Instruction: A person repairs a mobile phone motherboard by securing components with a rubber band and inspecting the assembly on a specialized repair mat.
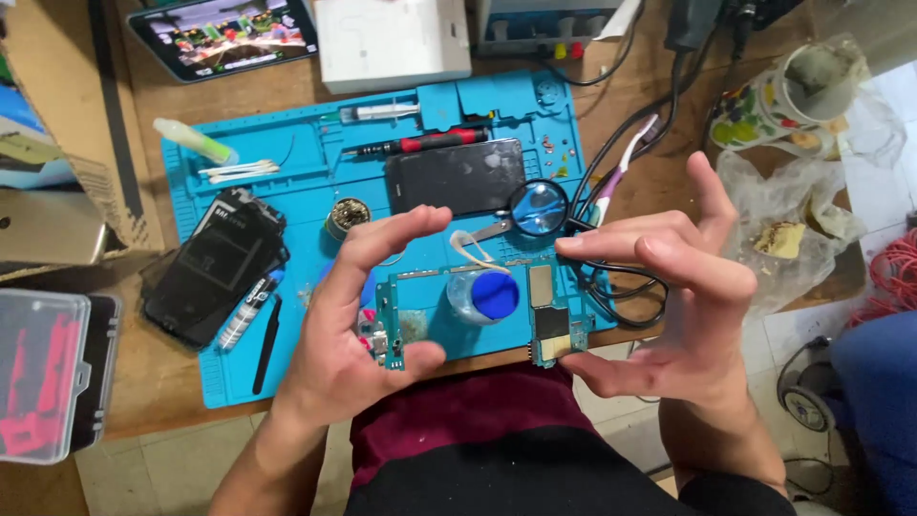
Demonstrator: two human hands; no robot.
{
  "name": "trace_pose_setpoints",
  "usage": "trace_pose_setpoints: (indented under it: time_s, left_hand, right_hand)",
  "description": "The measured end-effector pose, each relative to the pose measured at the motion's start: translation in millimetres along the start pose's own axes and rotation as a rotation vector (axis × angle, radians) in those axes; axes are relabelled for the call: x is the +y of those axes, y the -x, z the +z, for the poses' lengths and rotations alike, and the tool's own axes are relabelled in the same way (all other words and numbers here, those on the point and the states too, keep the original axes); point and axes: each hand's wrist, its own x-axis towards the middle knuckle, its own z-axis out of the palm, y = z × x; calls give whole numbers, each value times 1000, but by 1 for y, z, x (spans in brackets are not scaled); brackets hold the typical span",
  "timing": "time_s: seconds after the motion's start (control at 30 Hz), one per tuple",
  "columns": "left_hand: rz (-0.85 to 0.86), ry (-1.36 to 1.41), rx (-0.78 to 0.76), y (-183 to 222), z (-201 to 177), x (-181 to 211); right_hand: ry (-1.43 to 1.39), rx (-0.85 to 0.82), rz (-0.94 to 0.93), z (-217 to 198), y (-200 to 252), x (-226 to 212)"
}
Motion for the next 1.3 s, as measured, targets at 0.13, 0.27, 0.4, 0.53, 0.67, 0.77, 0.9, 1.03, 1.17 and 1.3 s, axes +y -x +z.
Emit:
trace_pose_setpoints:
  time_s: [0.13,0.27,0.4,0.53,0.67,0.77,0.9,1.03,1.17,1.3]
  left_hand:
    - [56,-20,-11,-6,-1,7]
    - [156,-103,64,-13,4,19]
    - [219,167,207,-7,11,4]
    - [190,410,231,3,12,-8]
    - [-22,430,157,17,10,-11]
    - [125,57,157,15,12,-4]
    - [95,-109,184,19,12,-3]
    - [177,-95,341,22,11,-10]
    - [169,-23,356,24,14,-16]
    - [154,-25,252,22,26,-12]
  right_hand:
    - [-9,23,-57,6,-11,-4]
    - [-5,54,-115,9,-22,-9]
    - [-23,55,-140,13,-25,-10]
    - [-100,224,-159,21,-20,-6]
    - [-56,291,-134,27,-13,-8]
    - [-6,316,-145,29,-10,-4]
    - [-13,351,-127,33,5,5]
    - [11,359,-97,32,15,10]
    - [25,424,-164,35,24,22]
    - [8,437,-174,43,11,5]
